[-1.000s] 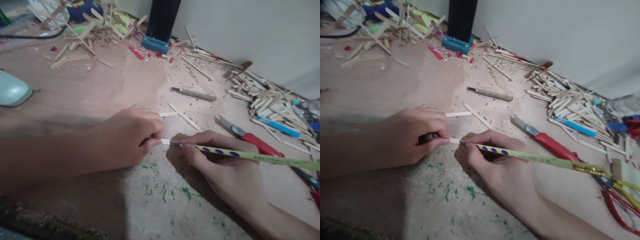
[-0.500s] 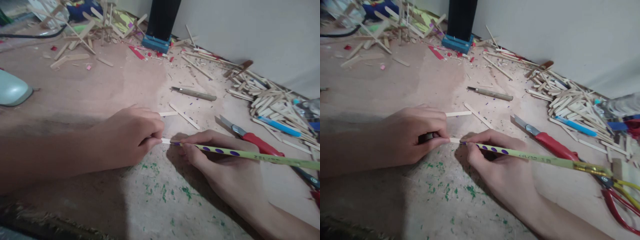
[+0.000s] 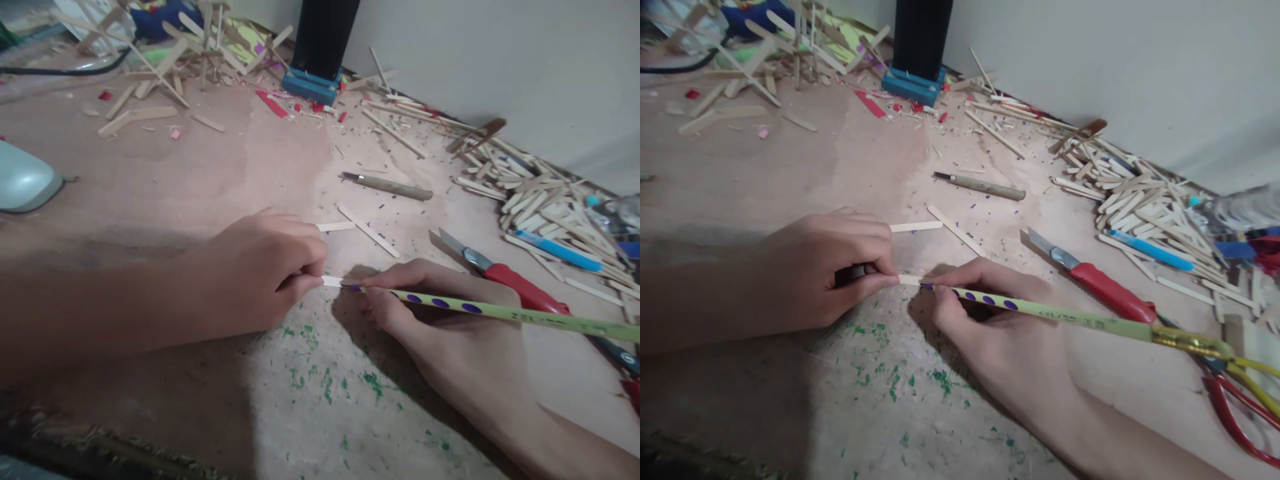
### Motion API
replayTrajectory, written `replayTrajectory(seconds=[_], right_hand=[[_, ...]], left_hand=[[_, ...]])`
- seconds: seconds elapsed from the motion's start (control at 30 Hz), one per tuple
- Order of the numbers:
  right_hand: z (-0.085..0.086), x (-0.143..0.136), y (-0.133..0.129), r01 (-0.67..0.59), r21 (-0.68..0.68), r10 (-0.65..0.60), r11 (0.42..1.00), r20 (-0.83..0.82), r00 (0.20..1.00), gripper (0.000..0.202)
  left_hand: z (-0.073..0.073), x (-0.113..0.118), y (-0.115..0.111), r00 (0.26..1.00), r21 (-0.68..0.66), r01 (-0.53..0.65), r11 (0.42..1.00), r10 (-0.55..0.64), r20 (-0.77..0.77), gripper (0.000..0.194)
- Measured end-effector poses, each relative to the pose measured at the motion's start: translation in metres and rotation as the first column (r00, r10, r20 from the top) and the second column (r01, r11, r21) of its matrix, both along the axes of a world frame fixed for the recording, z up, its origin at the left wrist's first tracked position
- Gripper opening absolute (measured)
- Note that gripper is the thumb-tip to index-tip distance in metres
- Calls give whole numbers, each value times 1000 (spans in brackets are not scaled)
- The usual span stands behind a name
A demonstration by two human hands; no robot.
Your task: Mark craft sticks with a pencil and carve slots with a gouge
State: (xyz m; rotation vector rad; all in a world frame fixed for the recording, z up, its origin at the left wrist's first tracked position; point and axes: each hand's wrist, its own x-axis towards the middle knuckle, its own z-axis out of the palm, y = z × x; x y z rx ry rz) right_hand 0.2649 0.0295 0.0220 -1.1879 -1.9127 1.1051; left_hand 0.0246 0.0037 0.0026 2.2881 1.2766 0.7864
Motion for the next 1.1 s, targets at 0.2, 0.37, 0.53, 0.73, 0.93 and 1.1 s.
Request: replayTrajectory(seconds=[0.2, 0.37, 0.53, 0.73, 0.93, 1.1], right_hand=[[1, 2, -1, 0, 39, -1, 999, 13, 1000, 12], [1, 1, -1, -1, 15, 1, 1000, 1, 1000, 11], [2, -2, -1, 8, 5, -7, 1000, -21, 1000, 11], [7, -4, -2, 30, -18, -30, 999, -16, 999, 12], [3, -2, -2, 27, -32, -28, 999, -47, 998, 11], [4, -3, -2, 6, -98, -15, 995, -87, 996, 11]], left_hand=[[-1, 0, 1, 1000, 5, 1, 1000, -1, 10, 19], [-3, -1, 1, 1000, 16, 3, 1000, -3, 17, 21], [-5, -1, 0, 999, 24, 6, 1000, -7, 37, 22], [-4, -1, 0, 1000, 17, 5, 1000, -5, 22, 24], [-1, 0, 0, 1000, 0, 11, 1000, -11, -6, 24], [0, -1, 0, 1000, 7, 6, 1000, -6, -6, 24]])
